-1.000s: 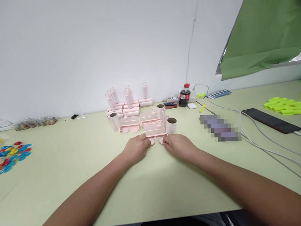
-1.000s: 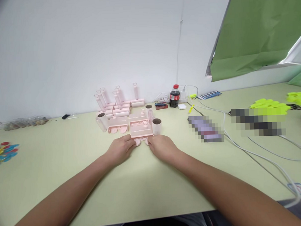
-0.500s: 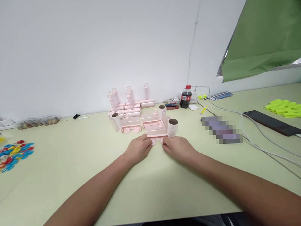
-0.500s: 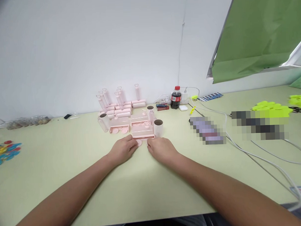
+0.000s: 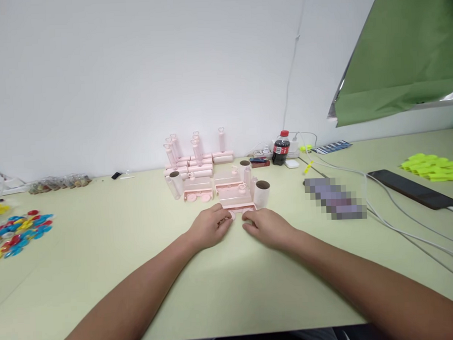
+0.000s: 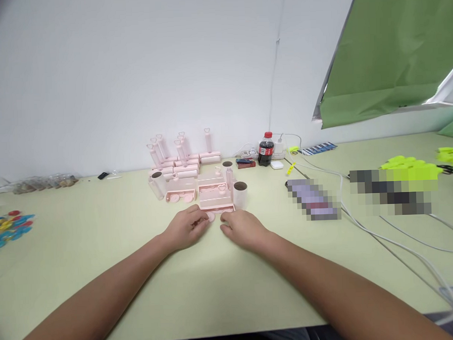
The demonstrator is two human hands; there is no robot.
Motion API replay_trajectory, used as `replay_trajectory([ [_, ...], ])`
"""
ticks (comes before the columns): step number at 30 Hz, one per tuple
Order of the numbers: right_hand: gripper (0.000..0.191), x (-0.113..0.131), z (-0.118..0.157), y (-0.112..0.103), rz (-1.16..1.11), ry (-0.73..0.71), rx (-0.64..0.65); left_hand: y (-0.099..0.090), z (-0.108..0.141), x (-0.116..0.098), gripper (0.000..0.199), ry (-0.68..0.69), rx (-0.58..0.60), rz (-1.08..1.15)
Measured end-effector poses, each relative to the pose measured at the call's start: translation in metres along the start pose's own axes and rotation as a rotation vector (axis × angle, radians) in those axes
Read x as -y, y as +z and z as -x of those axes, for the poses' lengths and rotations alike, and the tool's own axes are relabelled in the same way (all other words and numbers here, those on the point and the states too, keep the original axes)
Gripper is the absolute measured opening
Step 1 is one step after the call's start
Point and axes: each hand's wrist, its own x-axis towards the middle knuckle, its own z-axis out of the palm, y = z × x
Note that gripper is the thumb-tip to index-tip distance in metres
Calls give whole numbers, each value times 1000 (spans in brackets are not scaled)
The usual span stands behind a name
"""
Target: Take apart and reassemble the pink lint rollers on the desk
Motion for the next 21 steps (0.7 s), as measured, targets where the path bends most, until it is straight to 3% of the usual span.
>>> replay_trajectory([
  [3, 24, 1, 1, 0, -56, -21, -1, -12, -7, -1, 18, -34, -67, -35],
  [6, 23, 4, 1, -1, -106, -35, 8, -34, -34, 1, 18, -84, -134, -136],
  [12, 18, 5, 5, -4, -244, -54, 29, -75, -146, 23, 32, -175, -111, -381],
  [16, 17, 4, 7, -7, -296, -71, 66, -79, -215, 46, 44, -258, -19, -597],
  [21, 17, 0, 5, -6, -325, -106, 94, -78, -268, 70, 53, -352, 44, -585],
])
